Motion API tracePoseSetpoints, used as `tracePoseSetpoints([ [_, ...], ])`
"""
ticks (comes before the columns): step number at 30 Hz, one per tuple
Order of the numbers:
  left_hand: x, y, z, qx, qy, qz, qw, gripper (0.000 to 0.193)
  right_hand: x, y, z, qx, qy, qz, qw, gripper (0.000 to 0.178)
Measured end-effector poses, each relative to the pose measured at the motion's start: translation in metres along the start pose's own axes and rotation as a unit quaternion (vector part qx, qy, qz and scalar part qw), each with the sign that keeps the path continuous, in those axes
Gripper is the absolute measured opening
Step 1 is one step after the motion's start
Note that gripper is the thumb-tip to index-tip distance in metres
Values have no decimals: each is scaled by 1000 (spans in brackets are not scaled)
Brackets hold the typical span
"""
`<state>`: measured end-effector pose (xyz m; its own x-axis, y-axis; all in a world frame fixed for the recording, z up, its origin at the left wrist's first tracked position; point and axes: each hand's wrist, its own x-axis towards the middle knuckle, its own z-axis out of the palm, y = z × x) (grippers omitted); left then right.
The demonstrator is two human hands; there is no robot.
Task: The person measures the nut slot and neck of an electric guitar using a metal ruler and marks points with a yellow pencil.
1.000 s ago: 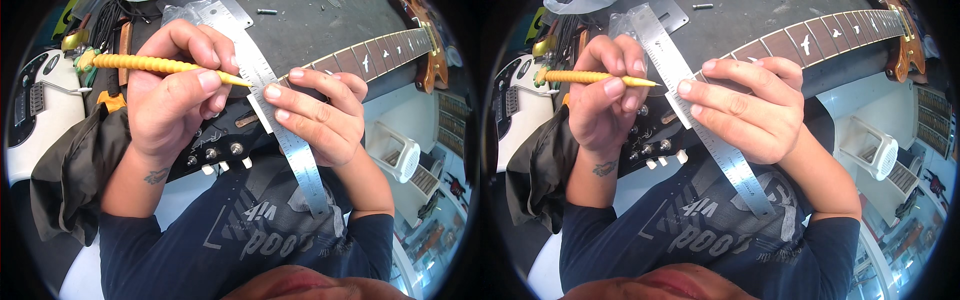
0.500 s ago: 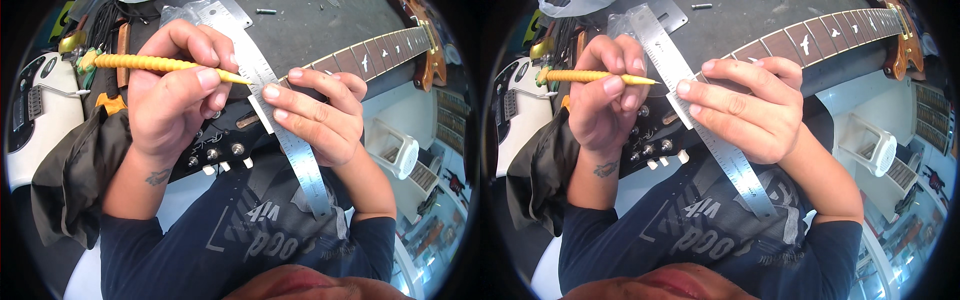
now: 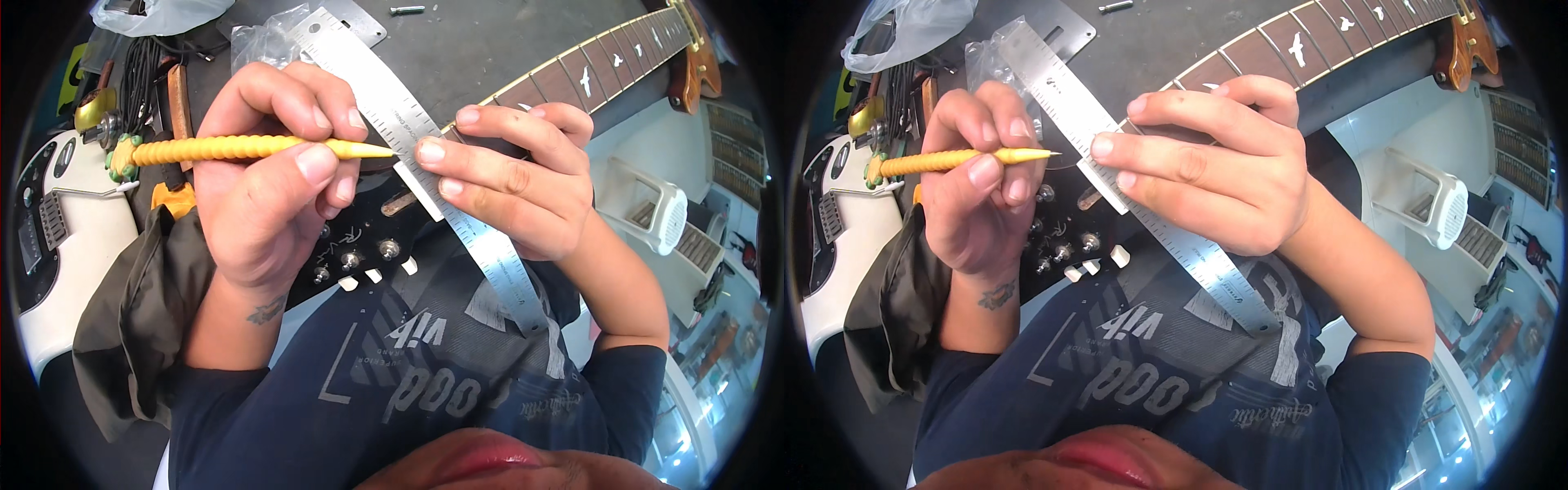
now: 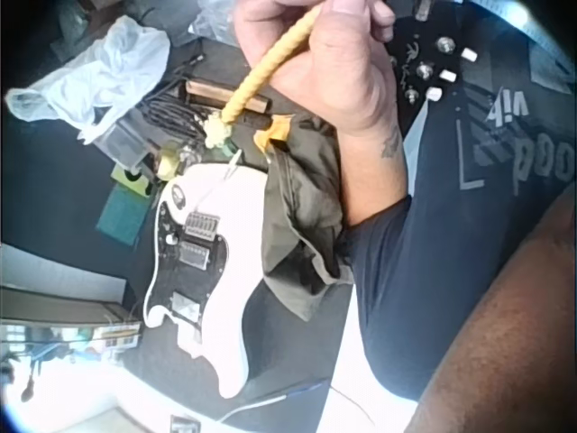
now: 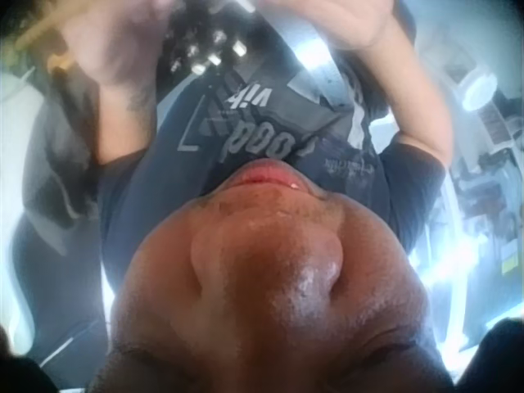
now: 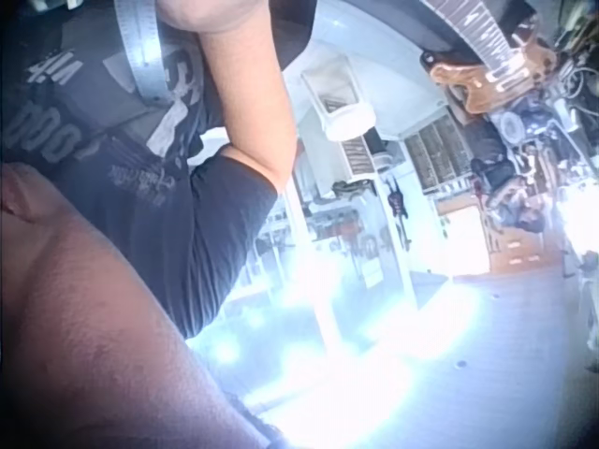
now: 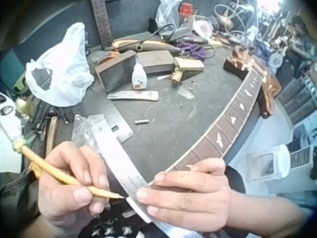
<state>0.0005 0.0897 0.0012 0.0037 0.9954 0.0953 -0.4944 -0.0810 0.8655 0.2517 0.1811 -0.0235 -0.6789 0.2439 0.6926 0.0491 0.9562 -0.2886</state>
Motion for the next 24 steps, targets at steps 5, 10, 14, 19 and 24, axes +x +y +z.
tracePoseSetpoints([
  [5, 1, -2, 5, -8, 0, 1, 1000, 15, -2, 1, -9, 7, -30, 6, 1000, 12],
  [10, 1, -4, 6, -4, 5, 9, 1000, 15, 2, 2, -10, -1, -7, 2, 1000, 9],
  [14, 3, -3, 2, -9, 6, 3, 1000, 16, 4, 2, -5, -6, -5, -6, 1000, 9],
  [19, 1, -5, 8, -4, 8, 2, 1000, 16, 0, 2, -11, 1, -2, 2, 1000, 7],
  [24, 2, -6, 11, -10, 8, 3, 1000, 15, -3, 2, -12, 3, 4, 7, 1000, 7],
])
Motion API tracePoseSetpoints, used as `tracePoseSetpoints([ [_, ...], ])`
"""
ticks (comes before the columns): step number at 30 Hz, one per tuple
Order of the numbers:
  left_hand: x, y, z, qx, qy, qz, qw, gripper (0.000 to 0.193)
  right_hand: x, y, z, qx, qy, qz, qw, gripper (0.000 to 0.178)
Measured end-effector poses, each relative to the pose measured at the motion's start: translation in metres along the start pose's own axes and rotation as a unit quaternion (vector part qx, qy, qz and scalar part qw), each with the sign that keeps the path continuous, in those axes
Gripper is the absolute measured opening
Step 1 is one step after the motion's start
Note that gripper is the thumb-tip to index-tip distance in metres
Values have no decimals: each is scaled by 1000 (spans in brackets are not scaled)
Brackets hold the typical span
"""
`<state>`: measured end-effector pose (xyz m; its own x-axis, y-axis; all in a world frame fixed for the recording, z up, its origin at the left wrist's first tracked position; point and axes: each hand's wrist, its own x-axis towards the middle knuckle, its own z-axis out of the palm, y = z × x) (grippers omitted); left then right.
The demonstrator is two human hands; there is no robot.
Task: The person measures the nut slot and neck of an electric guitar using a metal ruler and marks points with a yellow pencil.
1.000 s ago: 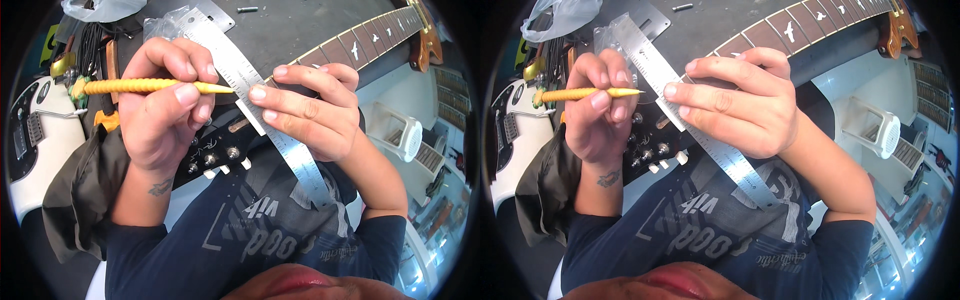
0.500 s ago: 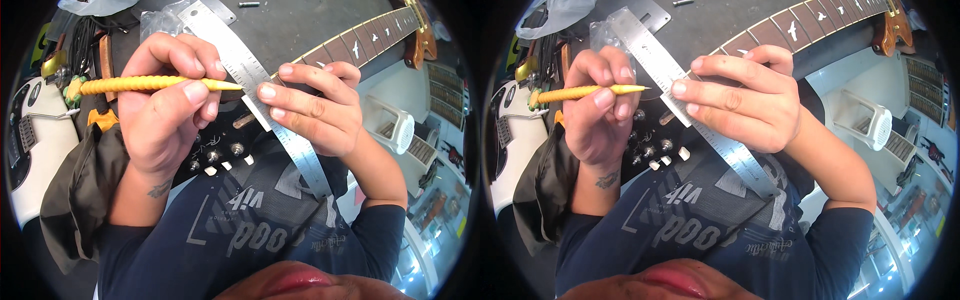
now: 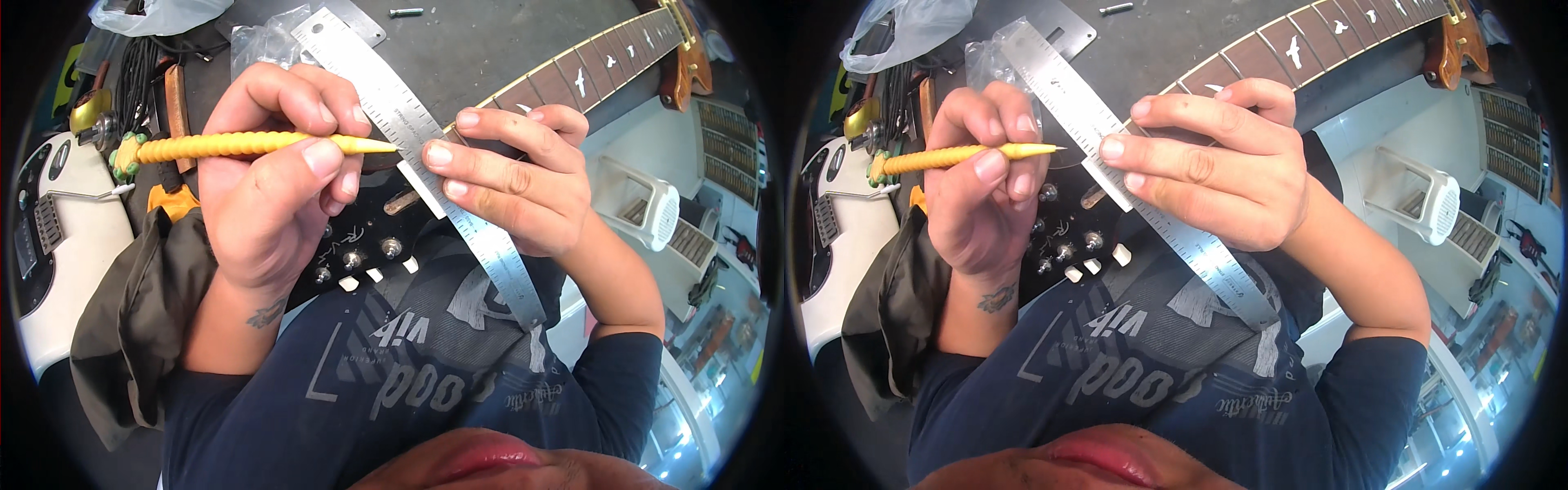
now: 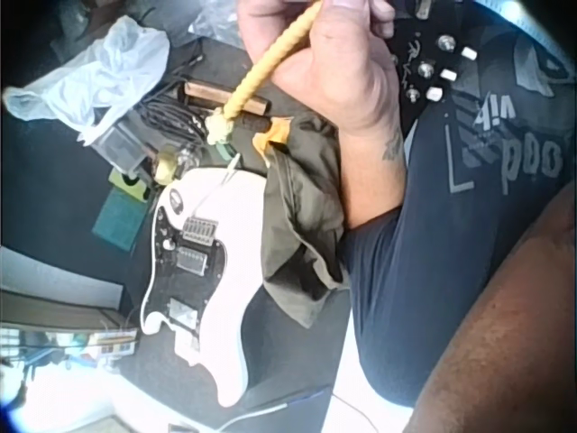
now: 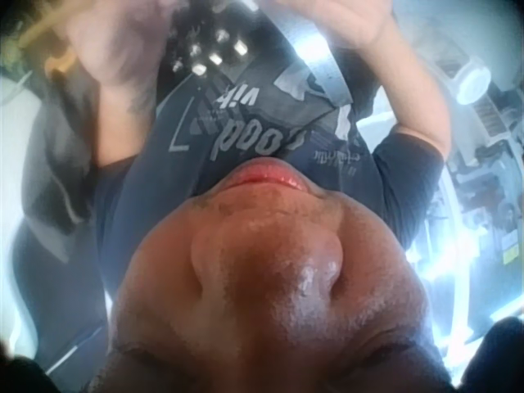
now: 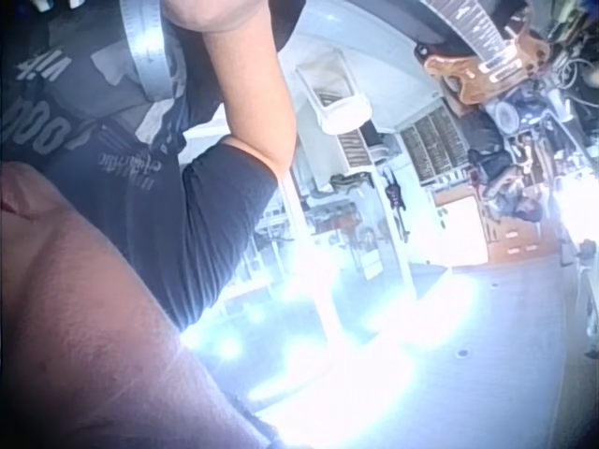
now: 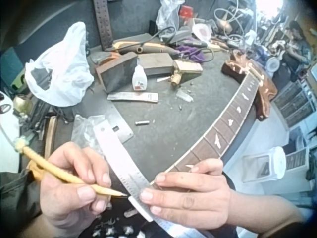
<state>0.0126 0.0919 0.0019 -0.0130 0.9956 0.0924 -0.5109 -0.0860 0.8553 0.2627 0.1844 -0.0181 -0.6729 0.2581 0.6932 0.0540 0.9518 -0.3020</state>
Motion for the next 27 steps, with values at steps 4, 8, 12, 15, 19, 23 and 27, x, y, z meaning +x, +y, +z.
tracePoseSetpoints([
  [4, -1, 1, -1, -6, 4, -8, 1000, 15, 1, 0, 1, -2, 0, -1, 1000, 8],
  [8, 1, 1, -3, -10, 5, -4, 1000, 15, 2, 1, 4, 0, 8, 0, 1000, 8],
  [12, 3, 4, -5, -46, 34, -9, 998, 15, 4, 3, 9, 1, 13, -6, 1000, 8],
  [15, 1, 5, -5, -51, 37, -12, 998, 15, 5, 1, 10, 6, 15, -5, 1000, 8],
  [19, 0, 5, -4, -59, 43, -10, 997, 14, 5, 0, 12, 8, 27, -2, 1000, 7],
  [23, 1, 6, -4, -59, 49, -12, 997, 14, 5, 1, 13, 11, 24, -5, 1000, 6],
  [27, 1, 6, -3, -62, 51, -17, 997, 15, 7, 1, 10, 11, 8, 1, 1000, 5],
])
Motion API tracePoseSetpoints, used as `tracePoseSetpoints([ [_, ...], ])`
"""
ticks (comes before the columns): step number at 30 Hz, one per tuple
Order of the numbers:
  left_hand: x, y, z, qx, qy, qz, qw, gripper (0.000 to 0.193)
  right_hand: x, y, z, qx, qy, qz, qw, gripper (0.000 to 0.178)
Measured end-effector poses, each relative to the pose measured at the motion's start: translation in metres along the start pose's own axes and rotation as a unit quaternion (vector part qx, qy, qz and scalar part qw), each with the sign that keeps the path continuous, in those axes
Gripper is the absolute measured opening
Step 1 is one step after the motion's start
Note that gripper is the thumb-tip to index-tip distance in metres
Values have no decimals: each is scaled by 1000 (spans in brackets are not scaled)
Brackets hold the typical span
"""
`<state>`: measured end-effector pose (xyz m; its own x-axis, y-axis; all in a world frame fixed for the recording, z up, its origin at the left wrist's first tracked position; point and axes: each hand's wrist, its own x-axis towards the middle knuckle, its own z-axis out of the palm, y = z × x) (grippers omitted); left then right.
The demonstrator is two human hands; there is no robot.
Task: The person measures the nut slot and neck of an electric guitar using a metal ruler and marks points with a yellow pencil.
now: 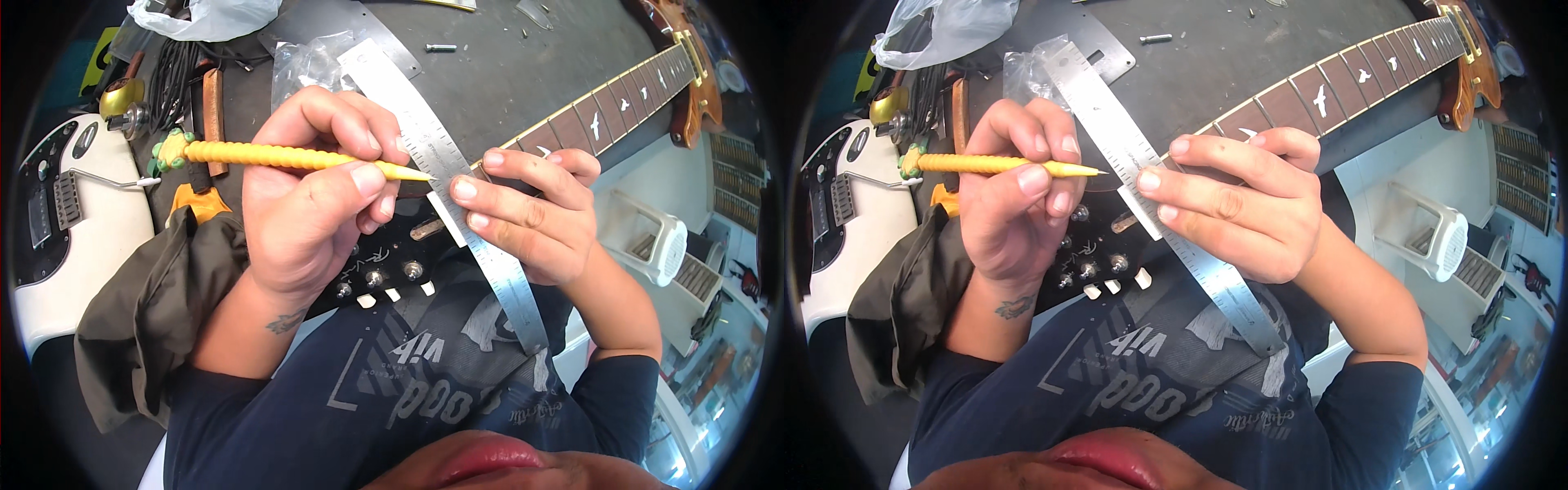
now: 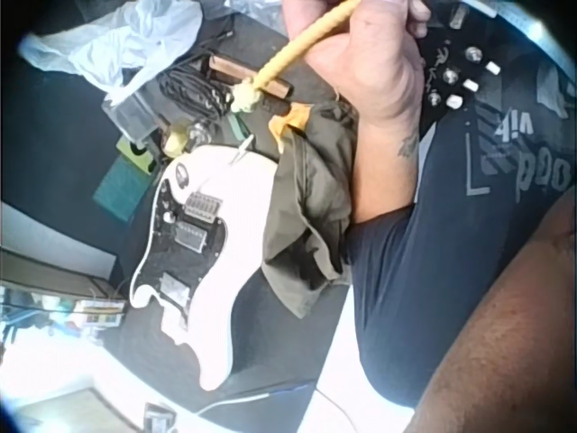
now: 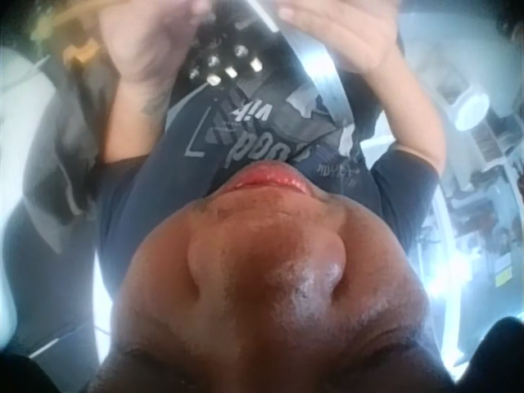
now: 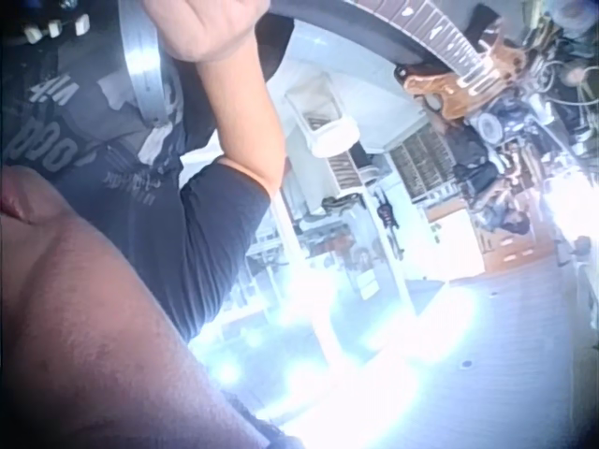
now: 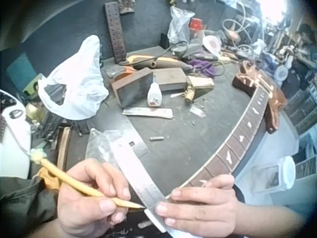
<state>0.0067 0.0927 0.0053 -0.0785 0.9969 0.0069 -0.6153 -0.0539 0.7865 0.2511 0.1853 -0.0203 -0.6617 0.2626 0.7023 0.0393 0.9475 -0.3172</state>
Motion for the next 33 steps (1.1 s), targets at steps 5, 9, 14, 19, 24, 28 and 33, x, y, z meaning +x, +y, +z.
tracePoseSetpoints([
  [5, 1, 1, -1, -4, 2, 2, 1000, 15, 1, 0, -1, 2, -13, 2, 1000, 4],
  [9, -1, 1, 0, -8, -4, 5, 1000, 15, 1, -2, -1, 7, -13, 5, 1000, 5],
  [14, 1, 1, -3, 0, -10, 12, 1000, 15, 1, 0, 1, 10, -9, -2, 1000, 5],
  [19, 2, 3, -5, -3, -8, 7, 1000, 15, 1, 0, 2, 11, -7, 6, 1000, 5],
  [24, 2, 4, -5, -2, -4, 3, 1000, 15, 2, 2, 4, 12, -3, -1, 1000, 4],
  [28, 3, 4, -5, 3, -3, 6, 1000, 15, 2, 4, 5, 11, 6, -7, 1000, 4],
  [33, 2, 5, -2, 26, -3, 1, 1000, 17, 2, 1, 3, 8, 0, -5, 1000, 4],
])
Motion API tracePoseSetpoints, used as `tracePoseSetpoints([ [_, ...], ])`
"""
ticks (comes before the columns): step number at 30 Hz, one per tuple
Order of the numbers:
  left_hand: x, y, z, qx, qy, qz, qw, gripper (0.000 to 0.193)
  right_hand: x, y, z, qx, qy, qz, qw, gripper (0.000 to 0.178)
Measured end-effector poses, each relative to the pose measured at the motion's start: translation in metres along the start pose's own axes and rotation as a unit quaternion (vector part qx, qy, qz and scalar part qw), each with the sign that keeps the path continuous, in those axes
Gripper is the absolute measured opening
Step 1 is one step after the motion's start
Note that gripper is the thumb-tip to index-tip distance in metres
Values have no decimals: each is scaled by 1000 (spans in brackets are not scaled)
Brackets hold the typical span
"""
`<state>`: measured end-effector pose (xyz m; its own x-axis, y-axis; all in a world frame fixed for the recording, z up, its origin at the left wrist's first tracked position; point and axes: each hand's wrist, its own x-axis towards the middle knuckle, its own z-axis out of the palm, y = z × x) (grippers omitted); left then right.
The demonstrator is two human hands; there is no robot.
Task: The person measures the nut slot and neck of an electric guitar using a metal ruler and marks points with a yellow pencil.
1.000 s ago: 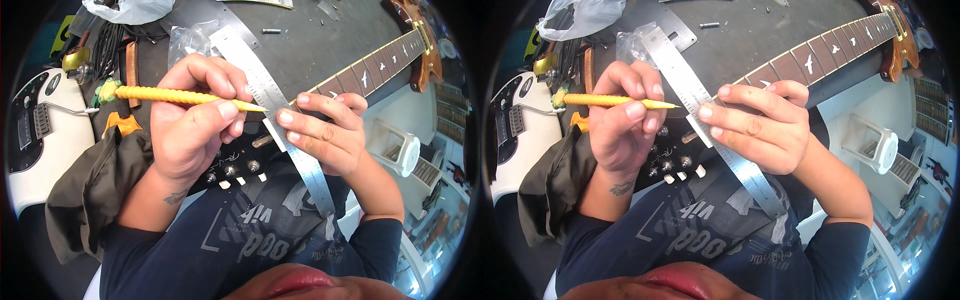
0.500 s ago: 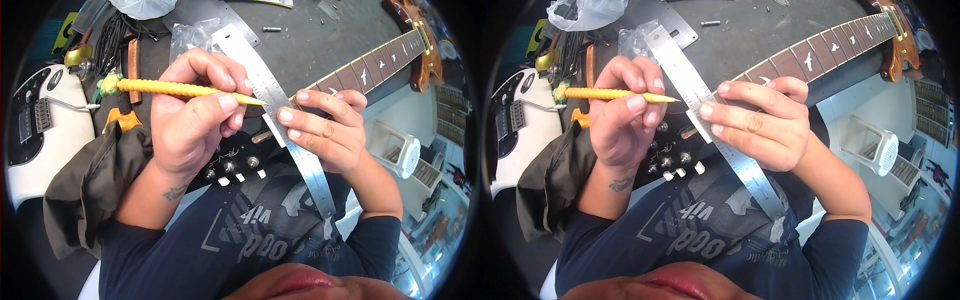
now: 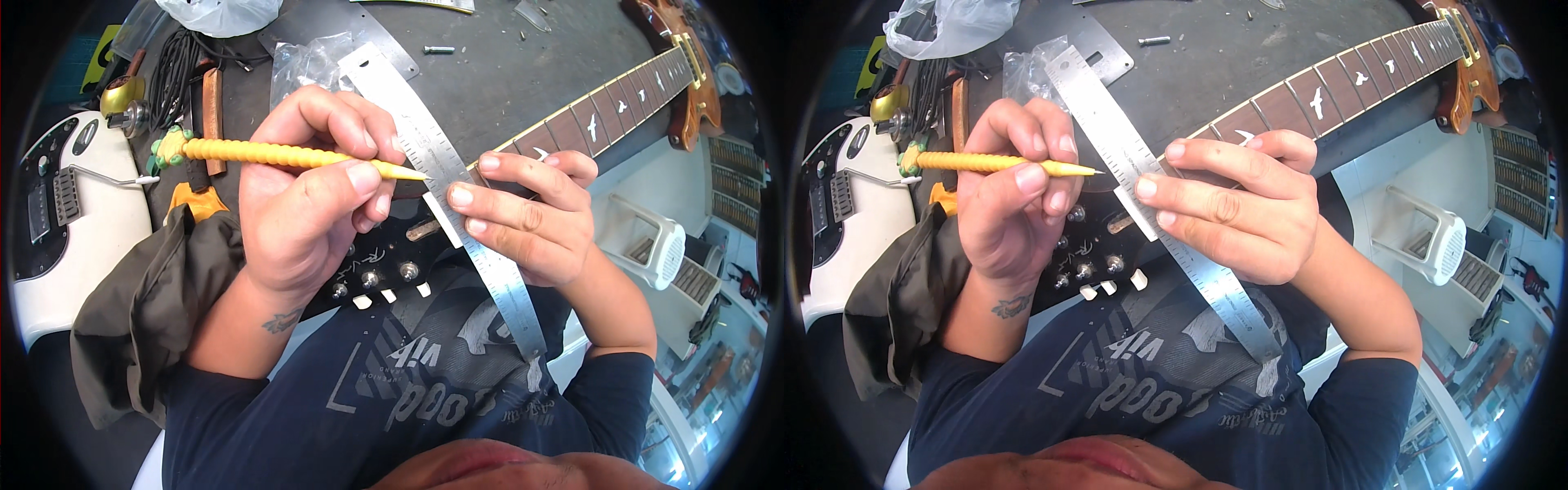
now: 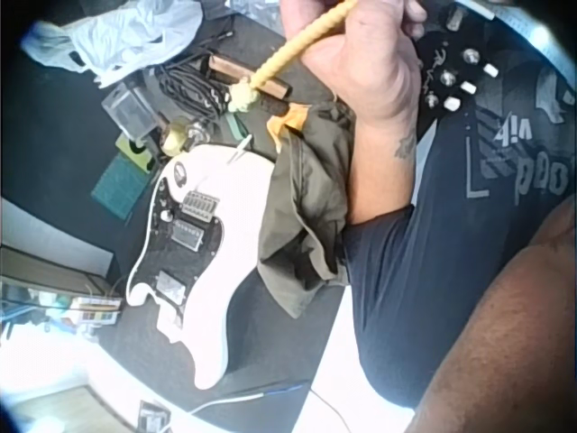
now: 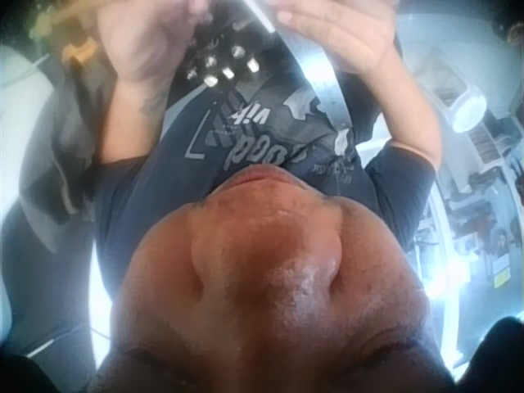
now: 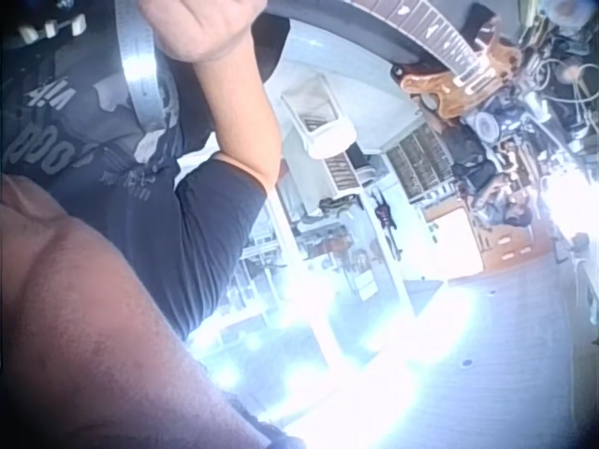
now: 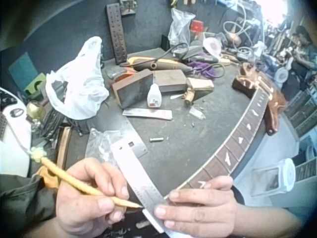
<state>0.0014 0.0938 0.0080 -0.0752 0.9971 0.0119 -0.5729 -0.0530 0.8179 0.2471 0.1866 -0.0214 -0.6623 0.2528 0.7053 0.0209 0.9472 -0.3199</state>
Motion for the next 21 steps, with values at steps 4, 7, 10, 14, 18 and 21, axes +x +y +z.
tracePoseSetpoints([
  [4, 1, 1, 0, -2, 2, 0, 1000, 17, 1, 0, 1, 5, 5, 1, 1000, 5],
  [7, 1, 1, -1, -3, 2, 0, 1000, 17, 2, 2, 2, 3, 7, -4, 1000, 5],
  [10, 2, 1, -4, -23, 0, 0, 1000, 15, 2, 4, 3, 1, 11, -13, 1000, 4],
  [14, 3, 0, -7, -24, -4, 5, 1000, 14, 2, 5, 5, -10, 8, -11, 1000, 4],
  [18, 3, 1, -7, -13, -3, 7, 1000, 15, 4, 3, 4, -11, 12, -19, 1000, 5],
  [21, 4, 2, -7, -9, -9, 7, 1000, 15, 6, 2, 2, -8, 2, -12, 1000, 5],
])
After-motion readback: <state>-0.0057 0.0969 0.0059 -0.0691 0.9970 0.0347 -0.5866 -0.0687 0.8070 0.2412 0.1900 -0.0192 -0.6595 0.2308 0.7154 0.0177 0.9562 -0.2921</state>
